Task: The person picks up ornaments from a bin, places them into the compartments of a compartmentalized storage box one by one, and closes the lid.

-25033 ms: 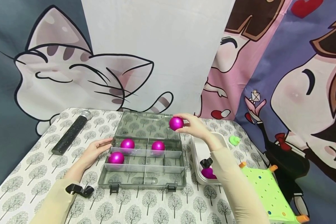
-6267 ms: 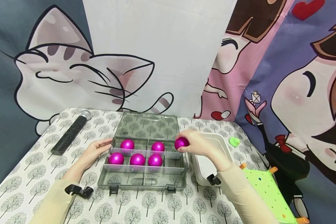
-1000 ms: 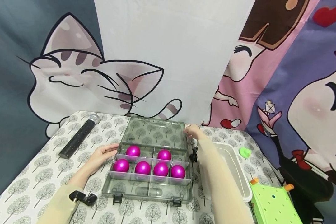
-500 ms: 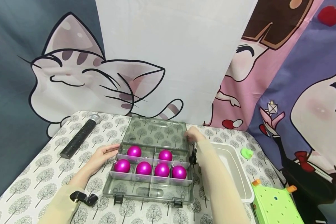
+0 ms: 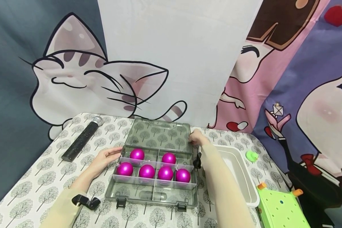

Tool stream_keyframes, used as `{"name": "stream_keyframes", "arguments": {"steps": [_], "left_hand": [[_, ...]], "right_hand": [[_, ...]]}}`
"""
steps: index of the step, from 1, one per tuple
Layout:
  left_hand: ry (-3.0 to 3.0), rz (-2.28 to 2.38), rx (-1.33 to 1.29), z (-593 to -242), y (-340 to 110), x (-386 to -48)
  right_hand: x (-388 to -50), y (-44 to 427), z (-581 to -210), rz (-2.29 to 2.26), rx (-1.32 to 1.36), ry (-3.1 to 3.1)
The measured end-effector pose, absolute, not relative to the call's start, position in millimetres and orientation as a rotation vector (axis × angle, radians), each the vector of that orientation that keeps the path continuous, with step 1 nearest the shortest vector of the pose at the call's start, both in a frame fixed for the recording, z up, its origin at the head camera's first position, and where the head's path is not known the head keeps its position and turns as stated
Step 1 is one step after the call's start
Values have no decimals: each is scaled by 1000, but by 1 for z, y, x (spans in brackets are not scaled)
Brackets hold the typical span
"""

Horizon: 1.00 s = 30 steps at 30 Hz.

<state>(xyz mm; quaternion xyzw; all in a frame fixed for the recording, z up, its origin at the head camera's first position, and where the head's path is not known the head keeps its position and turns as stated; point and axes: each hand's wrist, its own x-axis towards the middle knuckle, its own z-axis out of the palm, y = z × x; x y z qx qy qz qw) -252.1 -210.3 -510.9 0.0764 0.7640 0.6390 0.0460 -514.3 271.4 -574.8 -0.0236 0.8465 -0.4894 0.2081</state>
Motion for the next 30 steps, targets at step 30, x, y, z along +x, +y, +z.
{"name": "stream_keyframes", "arguments": {"steps": [30], "left_hand": [[2298,1976,267,-508,-211,-251]], "right_hand": [[-467,248,-501,-1586,16,2475]]}}
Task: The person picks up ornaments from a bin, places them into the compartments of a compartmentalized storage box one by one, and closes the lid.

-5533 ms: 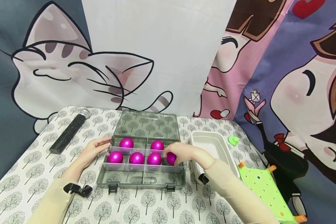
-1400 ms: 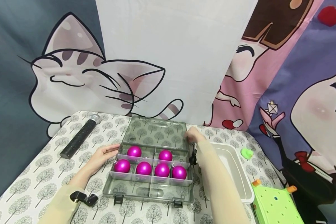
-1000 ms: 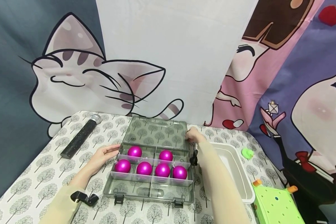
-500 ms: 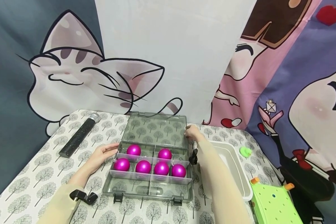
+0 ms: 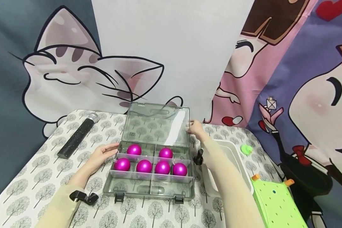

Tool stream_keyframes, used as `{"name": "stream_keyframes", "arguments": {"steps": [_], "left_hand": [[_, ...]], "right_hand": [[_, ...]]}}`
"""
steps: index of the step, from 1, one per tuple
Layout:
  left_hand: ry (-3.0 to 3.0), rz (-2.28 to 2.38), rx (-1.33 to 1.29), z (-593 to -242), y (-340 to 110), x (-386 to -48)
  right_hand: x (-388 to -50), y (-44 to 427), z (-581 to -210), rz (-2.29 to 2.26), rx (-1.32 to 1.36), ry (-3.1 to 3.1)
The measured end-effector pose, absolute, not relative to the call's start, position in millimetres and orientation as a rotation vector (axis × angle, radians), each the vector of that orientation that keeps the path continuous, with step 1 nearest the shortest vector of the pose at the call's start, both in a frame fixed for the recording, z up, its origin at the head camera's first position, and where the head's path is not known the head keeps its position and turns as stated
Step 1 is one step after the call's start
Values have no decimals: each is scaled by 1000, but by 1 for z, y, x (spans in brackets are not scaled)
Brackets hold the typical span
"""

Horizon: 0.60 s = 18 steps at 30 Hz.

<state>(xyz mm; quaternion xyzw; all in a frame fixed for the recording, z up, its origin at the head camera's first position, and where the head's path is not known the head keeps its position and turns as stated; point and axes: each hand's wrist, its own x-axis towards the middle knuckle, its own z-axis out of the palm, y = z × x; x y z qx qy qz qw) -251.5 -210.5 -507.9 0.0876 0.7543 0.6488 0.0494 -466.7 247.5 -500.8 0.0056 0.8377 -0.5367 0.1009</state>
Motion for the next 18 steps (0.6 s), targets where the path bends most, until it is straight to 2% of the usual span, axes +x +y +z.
{"name": "stream_keyframes", "arguments": {"steps": [5,9,18], "left_hand": [[2296,1984,263,-506,-211,-249],[2305,1974,263,-506,-211,-249],[2317,1951,261,-508,-211,-252]], "right_hand": [[-394,208,-418,-1472,24,2540],[-362,201,-382,-1472,-37,2508],[-361,217,-390,-1574,-116,2468]]}}
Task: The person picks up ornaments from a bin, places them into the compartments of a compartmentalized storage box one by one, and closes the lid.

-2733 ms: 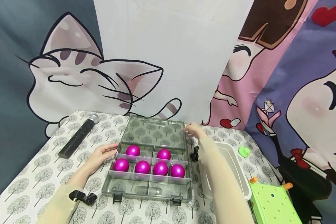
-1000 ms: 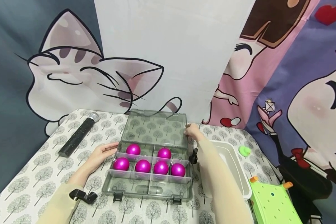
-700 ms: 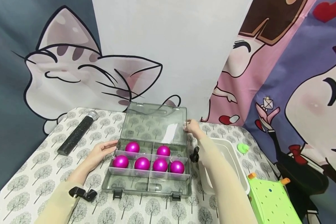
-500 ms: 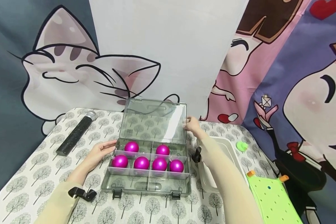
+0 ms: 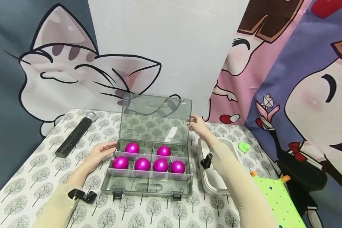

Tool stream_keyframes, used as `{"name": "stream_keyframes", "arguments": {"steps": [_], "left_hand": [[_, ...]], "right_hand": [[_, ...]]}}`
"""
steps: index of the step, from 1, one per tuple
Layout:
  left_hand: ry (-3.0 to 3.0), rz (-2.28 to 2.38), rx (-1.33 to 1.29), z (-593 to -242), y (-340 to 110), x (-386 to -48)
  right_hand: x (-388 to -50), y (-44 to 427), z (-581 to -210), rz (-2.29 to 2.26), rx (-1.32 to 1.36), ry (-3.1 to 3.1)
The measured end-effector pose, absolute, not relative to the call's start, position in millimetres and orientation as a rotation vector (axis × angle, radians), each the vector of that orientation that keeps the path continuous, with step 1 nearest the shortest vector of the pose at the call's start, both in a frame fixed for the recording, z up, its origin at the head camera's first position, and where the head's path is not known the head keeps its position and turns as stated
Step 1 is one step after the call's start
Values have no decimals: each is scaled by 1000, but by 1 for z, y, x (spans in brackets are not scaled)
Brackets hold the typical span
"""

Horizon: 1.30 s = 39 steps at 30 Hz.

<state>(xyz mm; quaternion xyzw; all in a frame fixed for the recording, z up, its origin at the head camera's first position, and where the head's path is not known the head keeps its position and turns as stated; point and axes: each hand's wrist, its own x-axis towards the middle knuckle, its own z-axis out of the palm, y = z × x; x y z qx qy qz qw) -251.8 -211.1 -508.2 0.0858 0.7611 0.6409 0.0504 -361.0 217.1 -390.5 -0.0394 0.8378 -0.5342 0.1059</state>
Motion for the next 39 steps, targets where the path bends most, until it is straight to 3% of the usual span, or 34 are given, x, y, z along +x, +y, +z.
{"name": "stream_keyframes", "arguments": {"steps": [15,29,39], "left_hand": [[2345,1965,238,-497,-213,-252],[2460,1906,239,-432,-211,-270],[2478,1853,247,-420,-202,-277]], "right_hand": [[-332,215,-377,-1779,-62,2430],[-305,210,-367,-1735,20,2501],[-290,216,-367,-1664,-31,2564]]}}
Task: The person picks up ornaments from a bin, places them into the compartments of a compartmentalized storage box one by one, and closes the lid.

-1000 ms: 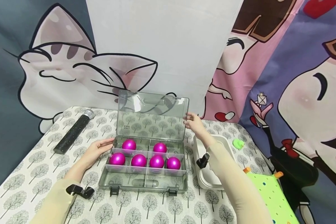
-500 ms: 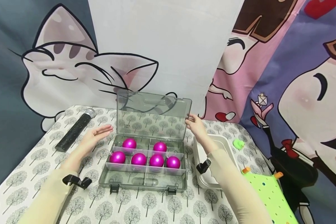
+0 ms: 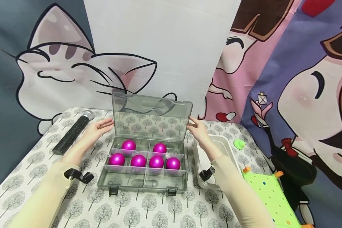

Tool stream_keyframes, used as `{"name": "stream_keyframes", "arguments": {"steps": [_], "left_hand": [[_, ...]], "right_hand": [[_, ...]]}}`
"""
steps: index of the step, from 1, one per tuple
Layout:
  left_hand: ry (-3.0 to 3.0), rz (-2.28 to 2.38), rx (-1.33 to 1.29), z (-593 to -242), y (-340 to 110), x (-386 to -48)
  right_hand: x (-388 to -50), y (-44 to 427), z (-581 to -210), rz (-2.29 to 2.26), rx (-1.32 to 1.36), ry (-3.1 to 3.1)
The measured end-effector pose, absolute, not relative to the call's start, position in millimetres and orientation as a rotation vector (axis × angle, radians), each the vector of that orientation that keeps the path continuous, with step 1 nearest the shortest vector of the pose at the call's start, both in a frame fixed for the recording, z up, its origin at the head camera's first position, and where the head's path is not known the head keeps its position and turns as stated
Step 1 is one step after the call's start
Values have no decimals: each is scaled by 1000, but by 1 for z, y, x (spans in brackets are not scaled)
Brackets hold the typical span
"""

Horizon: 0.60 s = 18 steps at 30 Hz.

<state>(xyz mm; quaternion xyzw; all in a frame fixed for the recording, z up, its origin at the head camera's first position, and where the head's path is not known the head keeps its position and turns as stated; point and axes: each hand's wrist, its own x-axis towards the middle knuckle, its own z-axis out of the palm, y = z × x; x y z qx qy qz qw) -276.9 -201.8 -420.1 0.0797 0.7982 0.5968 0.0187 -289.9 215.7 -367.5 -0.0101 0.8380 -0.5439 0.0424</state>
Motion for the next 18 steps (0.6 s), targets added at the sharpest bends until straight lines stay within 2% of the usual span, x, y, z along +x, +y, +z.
{"name": "stream_keyframes", "arguments": {"steps": [18], "left_hand": [[2560,1733,194,-418,-200,-273]], "right_hand": [[-279,221,-370,-1807,-6,2421]]}}
